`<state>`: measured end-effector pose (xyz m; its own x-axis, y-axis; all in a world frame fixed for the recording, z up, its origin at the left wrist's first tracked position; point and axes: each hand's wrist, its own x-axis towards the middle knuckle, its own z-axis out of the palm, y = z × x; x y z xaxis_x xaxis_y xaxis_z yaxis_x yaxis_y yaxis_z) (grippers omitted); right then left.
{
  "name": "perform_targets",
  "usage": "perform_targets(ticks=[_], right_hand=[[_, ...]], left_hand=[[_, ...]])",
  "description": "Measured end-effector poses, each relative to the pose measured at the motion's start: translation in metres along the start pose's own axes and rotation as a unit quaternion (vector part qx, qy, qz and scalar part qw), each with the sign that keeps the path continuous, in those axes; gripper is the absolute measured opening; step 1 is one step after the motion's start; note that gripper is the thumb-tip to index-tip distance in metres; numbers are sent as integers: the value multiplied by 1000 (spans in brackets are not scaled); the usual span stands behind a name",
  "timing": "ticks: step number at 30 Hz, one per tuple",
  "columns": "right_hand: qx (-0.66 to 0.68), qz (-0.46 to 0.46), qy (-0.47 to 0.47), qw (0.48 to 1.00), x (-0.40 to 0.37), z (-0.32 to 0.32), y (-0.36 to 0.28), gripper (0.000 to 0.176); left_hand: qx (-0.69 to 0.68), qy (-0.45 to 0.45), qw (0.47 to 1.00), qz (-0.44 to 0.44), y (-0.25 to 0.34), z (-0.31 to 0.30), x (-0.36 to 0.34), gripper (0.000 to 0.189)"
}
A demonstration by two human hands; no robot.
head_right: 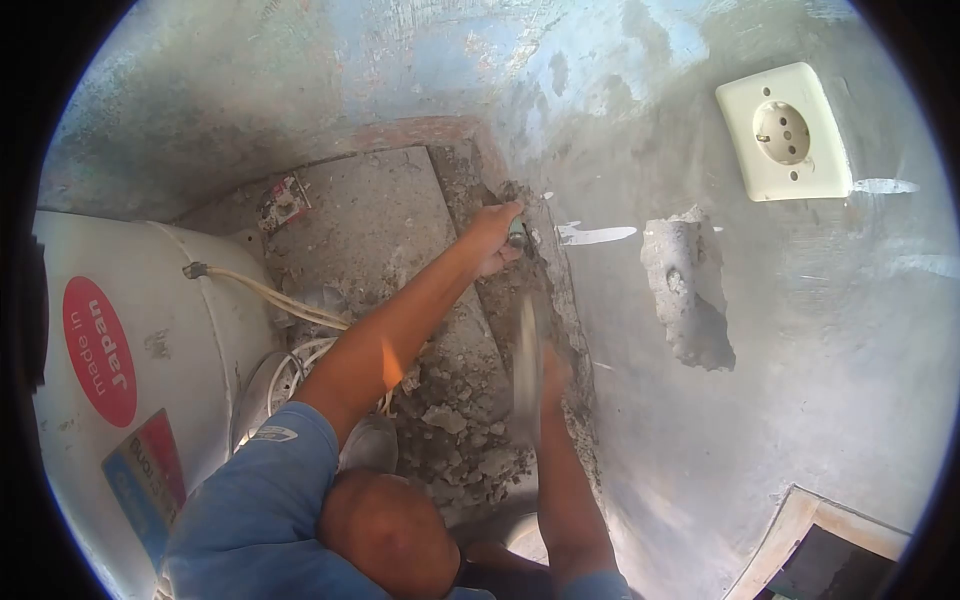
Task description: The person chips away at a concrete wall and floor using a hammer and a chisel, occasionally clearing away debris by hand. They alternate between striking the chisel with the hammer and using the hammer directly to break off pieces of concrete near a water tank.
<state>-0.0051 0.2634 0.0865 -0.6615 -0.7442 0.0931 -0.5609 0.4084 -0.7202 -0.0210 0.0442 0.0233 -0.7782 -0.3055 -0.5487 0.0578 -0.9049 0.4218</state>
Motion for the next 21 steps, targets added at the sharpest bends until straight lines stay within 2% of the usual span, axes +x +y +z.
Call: perform_targets(ticks=[1,2,4,5,6,7,8,9,11,12,13,14,16,18,21], right_hand=[[-159,211,-106,959,1,4,18,26],[-157,212,-102,959,-2,3,13,26],[-113,69,-29,991,-2,-7,-6,28],[-116,86,-35,989,-21,-18,-17,28],[-56,-21,23,998,-13,-21,-24,25],[3,-116,75,990,-13,-23,-28,24],[2,-112,72,991,-14,-22,-28,24],[64,-184,91,977,-5,-16,-27,24],[120,-252,110,954,-6,-10,-1,25],[-12,-56,15,998,-10,-4,38,25],[-138,144,-78,977,-12,2,58,25],[-132,2,-41,990,-9,-2,48,30],[-159,7,-56,986,-31,-19,30,32],[-175,-20,-44,983,-18,-18,15,33],[-101,-30,41,994,-32,-20,3,36]], left_hand=[[-2,-4,1000,2,-6,2,2,28],[-3,9,1000,2,-13,1,2,28],[-16,28,999,11,-14,1,8,27],[-12,25,1000,8,-27,0,3,27],[0,16,999,36,-11,2,9,26],[1,18,999,37,-7,2,8,26],[11,32,999,21,-9,3,4,26],[23,42,999,13,-4,6,2,26],[-12,14,1000,19,-2,9,-2,28],[-48,-12,998,26,-3,10,-4,30],[-45,-14,999,27,-2,9,-5,30],[-6,-21,999,29,4,6,-2,30],[18,-20,1000,0,-21,2,-9,30],[2,6,1000,24,-7,6,2,31],[20,17,999,30,-8,5,1,32]])
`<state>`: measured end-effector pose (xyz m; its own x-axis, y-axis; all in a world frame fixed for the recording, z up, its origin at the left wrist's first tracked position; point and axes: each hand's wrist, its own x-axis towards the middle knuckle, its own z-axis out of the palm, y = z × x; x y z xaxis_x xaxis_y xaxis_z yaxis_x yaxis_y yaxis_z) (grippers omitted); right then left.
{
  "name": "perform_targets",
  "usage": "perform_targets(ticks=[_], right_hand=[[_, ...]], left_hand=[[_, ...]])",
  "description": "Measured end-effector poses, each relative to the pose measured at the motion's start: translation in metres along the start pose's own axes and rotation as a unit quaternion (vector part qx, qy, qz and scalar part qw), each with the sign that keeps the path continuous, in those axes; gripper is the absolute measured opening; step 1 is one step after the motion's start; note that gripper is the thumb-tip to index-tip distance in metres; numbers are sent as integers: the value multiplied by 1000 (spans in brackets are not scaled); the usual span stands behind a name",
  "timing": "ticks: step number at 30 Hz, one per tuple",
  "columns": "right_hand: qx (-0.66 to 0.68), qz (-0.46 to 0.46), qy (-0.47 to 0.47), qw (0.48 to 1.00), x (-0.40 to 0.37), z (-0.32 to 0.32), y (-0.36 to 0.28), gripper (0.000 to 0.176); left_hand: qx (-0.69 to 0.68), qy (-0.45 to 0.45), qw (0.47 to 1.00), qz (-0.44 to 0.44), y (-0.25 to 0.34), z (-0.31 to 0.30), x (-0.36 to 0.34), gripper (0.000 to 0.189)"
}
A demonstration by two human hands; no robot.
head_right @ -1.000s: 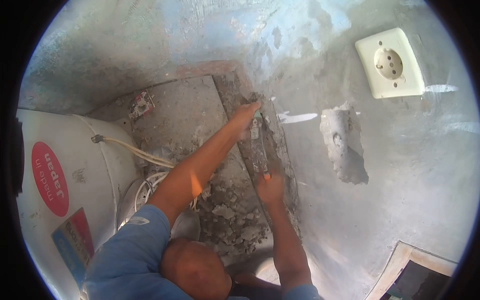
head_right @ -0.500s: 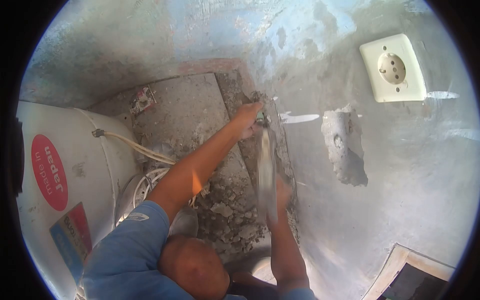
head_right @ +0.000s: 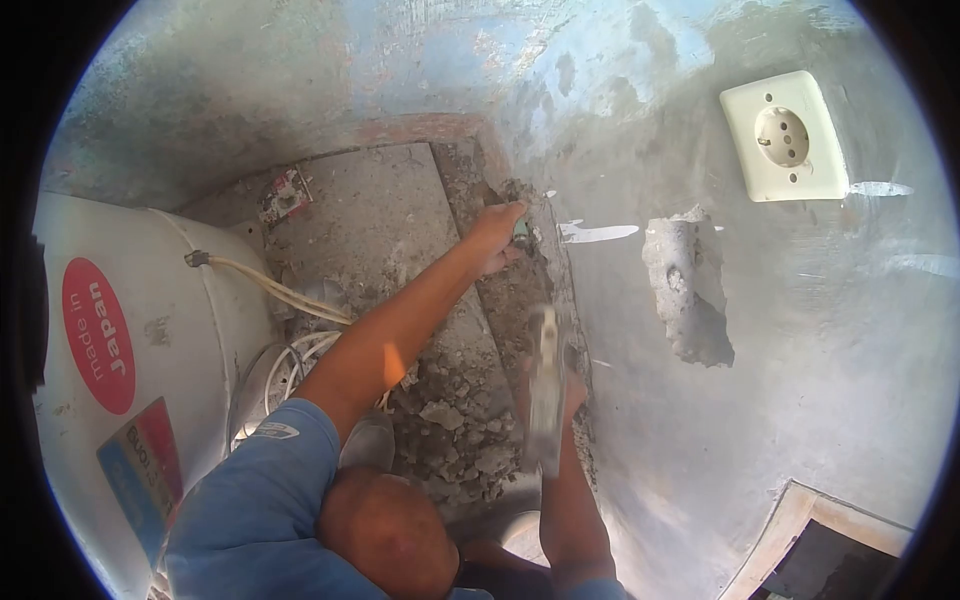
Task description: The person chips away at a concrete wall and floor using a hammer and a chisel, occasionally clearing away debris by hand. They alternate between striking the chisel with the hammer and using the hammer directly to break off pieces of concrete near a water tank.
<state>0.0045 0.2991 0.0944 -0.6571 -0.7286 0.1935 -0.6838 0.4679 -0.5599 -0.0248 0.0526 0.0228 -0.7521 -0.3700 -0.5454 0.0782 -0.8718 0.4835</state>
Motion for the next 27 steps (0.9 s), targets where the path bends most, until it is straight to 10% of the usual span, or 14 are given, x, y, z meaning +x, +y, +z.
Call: perform_targets(ticks=[3,5,9,13,16,22,25,27], right_hand=[[141,85,21,986,0,13,6,26],[-41,210,-135,967,22,30,19,23],[-68,234,-167,955,10,-1,-23,32],[103,80,16,991,4,8,-24,41],[-43,237,-168,956,17,18,-2,37],[10,45,34,998,-5,-1,-26,28],[-191,-89,88,974,-6,-10,-32,23],[-7,140,17,990,-4,-25,-49,29]], left_hand=[[-2,-6,1000,-6,6,2,-7,34],[-10,-19,1000,-2,3,5,-8,34],[5,-21,1000,6,-5,-4,5,35],[-12,-13,1000,5,-7,-1,8,35],[-5,-17,1000,18,-15,-4,16,28],[62,11,997,38,-5,-3,4,29],[127,48,990,46,7,4,-15,27],[132,58,988,49,12,7,-24,28]])
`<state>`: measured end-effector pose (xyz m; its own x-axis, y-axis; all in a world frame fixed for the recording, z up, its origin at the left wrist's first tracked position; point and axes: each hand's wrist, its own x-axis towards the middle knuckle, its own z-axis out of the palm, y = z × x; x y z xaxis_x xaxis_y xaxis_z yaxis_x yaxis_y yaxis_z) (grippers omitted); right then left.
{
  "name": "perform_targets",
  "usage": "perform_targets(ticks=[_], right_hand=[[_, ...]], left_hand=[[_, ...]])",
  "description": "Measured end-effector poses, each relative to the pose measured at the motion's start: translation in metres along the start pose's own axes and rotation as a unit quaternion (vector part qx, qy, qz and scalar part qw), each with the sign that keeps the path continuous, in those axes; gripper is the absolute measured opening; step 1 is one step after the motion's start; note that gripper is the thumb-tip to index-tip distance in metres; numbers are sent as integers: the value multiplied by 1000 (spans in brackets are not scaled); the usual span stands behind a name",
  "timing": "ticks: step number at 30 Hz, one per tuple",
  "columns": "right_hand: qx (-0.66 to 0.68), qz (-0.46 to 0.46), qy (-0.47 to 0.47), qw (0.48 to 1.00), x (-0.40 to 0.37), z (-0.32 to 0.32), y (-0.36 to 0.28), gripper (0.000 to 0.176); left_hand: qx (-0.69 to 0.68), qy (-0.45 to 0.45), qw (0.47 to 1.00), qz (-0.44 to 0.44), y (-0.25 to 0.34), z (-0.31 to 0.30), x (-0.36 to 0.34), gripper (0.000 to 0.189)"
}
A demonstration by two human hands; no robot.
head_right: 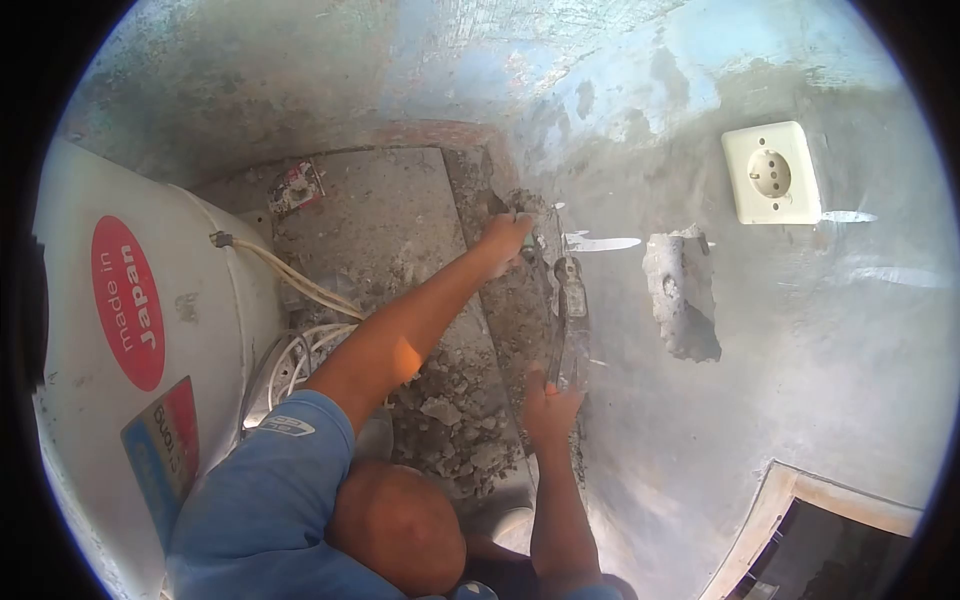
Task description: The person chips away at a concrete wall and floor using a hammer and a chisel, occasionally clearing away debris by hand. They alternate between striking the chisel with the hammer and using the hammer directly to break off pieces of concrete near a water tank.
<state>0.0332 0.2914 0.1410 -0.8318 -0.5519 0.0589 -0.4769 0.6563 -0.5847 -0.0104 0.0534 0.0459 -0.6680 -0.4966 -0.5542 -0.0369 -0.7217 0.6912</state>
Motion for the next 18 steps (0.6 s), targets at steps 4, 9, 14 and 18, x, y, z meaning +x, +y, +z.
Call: perform_targets(ticks=[4,9,14,18], right_hand=[[-55,148,-87,984,5,-23,-22,28],[49,117,-48,991,4,-17,-25,26],[42,117,-80,989,6,-17,-35,25],[46,110,-86,989,5,-23,-38,24]], left_hand=[[-32,-118,987,-107,-24,-51,-2,29],[36,-95,993,-57,-26,-99,-42,24],[67,-53,996,7,-17,-111,-52,19],[231,-15,968,92,0,-115,-57,23]])
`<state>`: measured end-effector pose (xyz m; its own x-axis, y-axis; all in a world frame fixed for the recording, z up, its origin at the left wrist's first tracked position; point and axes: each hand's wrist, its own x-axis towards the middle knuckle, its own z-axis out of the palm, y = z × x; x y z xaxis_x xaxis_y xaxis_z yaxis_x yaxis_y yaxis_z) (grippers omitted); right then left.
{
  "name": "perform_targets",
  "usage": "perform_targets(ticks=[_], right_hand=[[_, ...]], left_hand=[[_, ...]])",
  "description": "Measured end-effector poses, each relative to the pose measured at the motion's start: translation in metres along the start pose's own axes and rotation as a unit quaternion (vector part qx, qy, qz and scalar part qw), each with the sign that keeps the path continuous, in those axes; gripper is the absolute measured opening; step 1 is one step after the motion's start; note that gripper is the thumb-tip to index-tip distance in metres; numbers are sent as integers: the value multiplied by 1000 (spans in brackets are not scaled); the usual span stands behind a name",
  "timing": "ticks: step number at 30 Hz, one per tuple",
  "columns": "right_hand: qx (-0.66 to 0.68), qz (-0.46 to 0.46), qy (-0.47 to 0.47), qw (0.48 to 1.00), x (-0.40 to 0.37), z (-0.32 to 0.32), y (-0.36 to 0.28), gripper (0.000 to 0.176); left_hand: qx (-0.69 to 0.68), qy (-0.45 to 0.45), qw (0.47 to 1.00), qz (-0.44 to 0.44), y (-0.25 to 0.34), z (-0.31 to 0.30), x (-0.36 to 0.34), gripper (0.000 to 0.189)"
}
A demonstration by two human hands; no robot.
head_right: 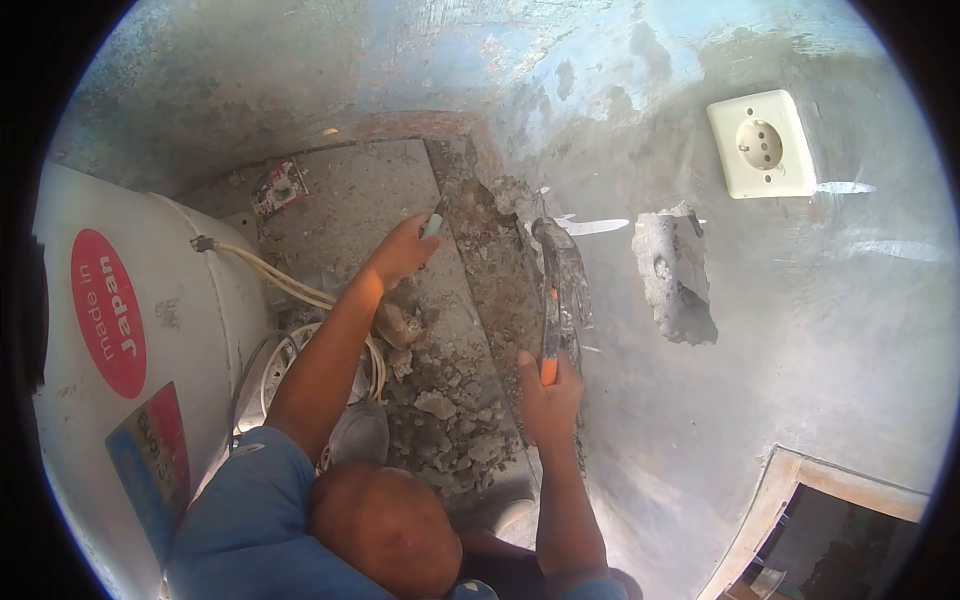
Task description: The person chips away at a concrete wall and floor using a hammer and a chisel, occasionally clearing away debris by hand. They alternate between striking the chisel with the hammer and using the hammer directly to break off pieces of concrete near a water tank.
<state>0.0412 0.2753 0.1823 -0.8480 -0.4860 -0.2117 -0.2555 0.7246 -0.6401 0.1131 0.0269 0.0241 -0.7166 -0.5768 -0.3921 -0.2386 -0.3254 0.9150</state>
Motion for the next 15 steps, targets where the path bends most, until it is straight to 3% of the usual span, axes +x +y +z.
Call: perform_targets(ticks=[2,4,5,8,10,11,13,15], right_hand=[[-7,-3,5,1000,-2,-2,6,24],[-11,-3,12,1000,-5,-3,9,24],[-8,1,11,1000,-6,-3,9,23],[-3,12,11,1000,-10,-2,15,23],[-3,14,11,1000,-10,-3,17,22],[19,46,2,999,-11,-4,16,22],[39,76,-8,996,-9,-5,18,21],[21,40,-1,999,-6,-8,22,21]], left_hand=[[52,37,997,43,-1,-1,1,24],[280,135,943,117,-1,-6,-1,28],[281,133,943,118,-1,-8,0,28],[202,111,971,59,17,-18,-11,31],[243,164,945,145,18,-24,-5,29],[242,165,945,143,19,-27,-2,29],[51,93,991,83,46,-33,-4,21],[-2,110,988,111,49,-31,9,20]])
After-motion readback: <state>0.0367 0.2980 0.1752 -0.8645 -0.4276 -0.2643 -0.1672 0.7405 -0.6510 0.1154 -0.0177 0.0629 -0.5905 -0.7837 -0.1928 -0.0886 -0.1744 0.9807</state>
